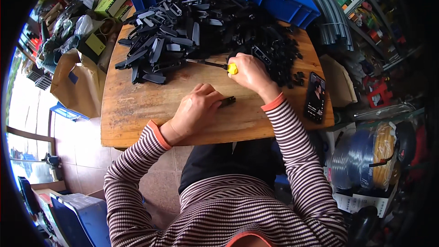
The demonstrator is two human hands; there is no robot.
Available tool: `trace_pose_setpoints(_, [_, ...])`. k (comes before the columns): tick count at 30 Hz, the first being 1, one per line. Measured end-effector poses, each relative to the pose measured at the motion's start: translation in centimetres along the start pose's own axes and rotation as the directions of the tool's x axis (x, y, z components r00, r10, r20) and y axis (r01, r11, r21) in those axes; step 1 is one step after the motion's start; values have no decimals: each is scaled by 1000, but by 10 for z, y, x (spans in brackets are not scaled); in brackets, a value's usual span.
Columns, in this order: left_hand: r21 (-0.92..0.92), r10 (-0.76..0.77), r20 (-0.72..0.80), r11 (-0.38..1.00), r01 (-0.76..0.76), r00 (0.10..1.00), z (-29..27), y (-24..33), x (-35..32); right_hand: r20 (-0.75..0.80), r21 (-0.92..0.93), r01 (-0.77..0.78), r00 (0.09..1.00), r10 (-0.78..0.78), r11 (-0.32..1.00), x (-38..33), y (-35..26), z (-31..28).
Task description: Manually assembling or processing small black plastic components using a hand tool at a workbench.
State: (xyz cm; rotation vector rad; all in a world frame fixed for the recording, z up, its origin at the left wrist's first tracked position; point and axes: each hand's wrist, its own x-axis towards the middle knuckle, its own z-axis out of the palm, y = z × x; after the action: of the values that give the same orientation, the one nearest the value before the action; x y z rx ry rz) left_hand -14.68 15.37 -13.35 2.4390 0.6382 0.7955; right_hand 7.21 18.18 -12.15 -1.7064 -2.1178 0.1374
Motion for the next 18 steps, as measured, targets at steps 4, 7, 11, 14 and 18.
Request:
trace_pose_setpoints(4, [95,-57,0,994,57,998,-9,12,-13,86,48,42,995,-46,998,1,-4,2])
trace_pose_setpoints(7, [77,-60,23,995,58,998,-13,19,-26,117,31,42,992,-45,999,1,-12,9])
trace_pose_setpoints(11, [-71,-136,66,987,141,988,-5,17,-27,68,-15,64,996,-63,998,-7,-20,10])
trace_pose_setpoints(14, [-169,-174,107,967,190,979,-8,22,-24,-50,29,97,994,-96,995,-20,-27,8])
trace_pose_setpoints(18, [119,207,78,969,-215,975,-25,5,-25,-101,206,-20,994,41,978,-44,-38,-27])
